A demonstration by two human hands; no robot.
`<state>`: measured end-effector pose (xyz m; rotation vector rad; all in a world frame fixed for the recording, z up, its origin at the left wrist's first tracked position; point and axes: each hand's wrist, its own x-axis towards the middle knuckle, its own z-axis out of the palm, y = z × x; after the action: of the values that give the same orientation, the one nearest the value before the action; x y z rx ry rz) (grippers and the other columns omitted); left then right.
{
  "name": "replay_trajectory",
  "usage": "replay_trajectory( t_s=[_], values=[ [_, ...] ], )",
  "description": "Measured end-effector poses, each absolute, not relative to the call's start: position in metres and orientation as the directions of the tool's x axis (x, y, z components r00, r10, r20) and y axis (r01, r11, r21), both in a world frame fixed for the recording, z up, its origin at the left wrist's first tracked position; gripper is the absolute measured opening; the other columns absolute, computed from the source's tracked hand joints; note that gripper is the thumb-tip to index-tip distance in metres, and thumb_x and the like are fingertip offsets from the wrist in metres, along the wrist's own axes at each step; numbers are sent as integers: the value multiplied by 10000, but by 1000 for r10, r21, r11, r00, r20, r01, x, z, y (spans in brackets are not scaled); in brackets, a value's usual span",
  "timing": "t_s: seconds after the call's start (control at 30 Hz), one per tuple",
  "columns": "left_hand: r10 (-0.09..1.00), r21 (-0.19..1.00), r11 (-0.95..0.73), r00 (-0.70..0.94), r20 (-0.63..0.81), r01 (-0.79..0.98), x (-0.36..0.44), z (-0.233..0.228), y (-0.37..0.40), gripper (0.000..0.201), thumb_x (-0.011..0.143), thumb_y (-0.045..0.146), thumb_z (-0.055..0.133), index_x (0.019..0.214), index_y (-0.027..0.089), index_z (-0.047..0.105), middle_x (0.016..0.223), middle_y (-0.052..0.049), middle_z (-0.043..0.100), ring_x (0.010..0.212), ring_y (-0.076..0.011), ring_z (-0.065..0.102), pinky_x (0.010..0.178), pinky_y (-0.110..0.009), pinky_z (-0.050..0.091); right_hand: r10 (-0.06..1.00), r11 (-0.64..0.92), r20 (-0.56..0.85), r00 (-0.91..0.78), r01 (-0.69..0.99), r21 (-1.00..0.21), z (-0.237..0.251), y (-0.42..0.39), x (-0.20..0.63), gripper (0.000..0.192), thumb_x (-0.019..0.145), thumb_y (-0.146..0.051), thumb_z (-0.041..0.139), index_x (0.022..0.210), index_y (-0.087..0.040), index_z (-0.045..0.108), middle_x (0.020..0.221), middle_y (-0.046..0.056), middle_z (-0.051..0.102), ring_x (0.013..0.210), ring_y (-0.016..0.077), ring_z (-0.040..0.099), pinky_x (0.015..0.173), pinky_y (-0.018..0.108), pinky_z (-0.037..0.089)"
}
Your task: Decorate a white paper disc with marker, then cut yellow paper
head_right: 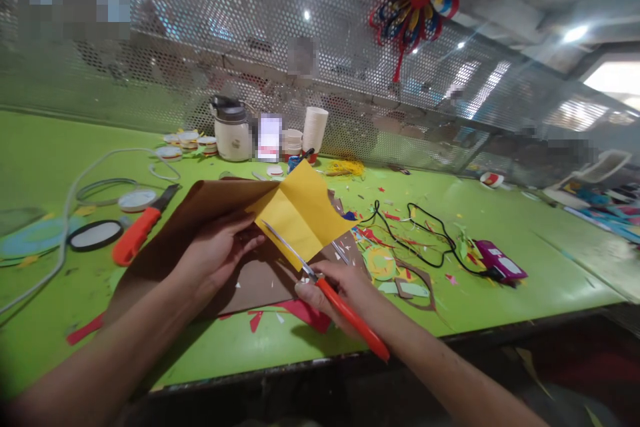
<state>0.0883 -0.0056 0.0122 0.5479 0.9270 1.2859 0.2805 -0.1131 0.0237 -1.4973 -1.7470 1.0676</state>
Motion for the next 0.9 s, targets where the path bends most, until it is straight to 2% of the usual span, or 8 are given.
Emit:
replay_trajectory(
  t_s=[0.2, 0.43, 0.57, 0.73, 0.9],
  values=[
    [954, 790, 268, 34, -299, -552, 88, 14, -5, 125, 798, 24, 607, 790, 99, 707, 734, -71, 720, 595, -136, 660, 528, -223, 572, 979, -8, -107, -173, 489, -872, 29, -115, 276, 467, 841, -595, 632, 936, -142, 698, 641, -28, 477, 509, 94, 421, 514, 247, 381],
    [947, 793, 288, 36, -320, -537, 89, 17, -7, 158, 819, 17, 586, 737, 104, 689, 691, -59, 709, 566, -124, 645, 536, -224, 575, 972, 11, -123, -201, 562, -827, 27, -115, 279, 457, 842, -548, 647, 1032, -137, 704, 642, -19, 508, 503, 107, 450, 455, 221, 386],
    [951, 806, 289, 63, -301, -516, 90, 17, -11, 186, 826, 35, 590, 671, 103, 669, 668, -62, 694, 570, -124, 637, 538, -223, 570, 978, 53, -71, -196, 561, -826, 27, -113, 278, 483, 864, -570, 611, 1058, -138, 707, 622, -19, 503, 526, 116, 464, 494, 233, 398],
    [963, 815, 255, 63, -262, -521, 91, 16, -13, 124, 807, 36, 610, 775, 118, 698, 783, -74, 728, 654, -151, 674, 562, -237, 579, 974, 122, -8, -225, 560, -820, 29, -110, 277, 467, 856, -582, 615, 1043, -166, 716, 644, -7, 520, 570, 134, 471, 534, 260, 401],
    [966, 815, 242, 55, -251, -526, 90, 17, -13, 217, 810, 45, 617, 610, 125, 646, 661, -62, 685, 580, -136, 643, 554, -236, 572, 978, 113, -7, -209, 554, -825, 22, -108, 278, 438, 843, -565, 646, 998, -162, 717, 660, 0, 533, 562, 134, 460, 524, 268, 395]
  ],
)
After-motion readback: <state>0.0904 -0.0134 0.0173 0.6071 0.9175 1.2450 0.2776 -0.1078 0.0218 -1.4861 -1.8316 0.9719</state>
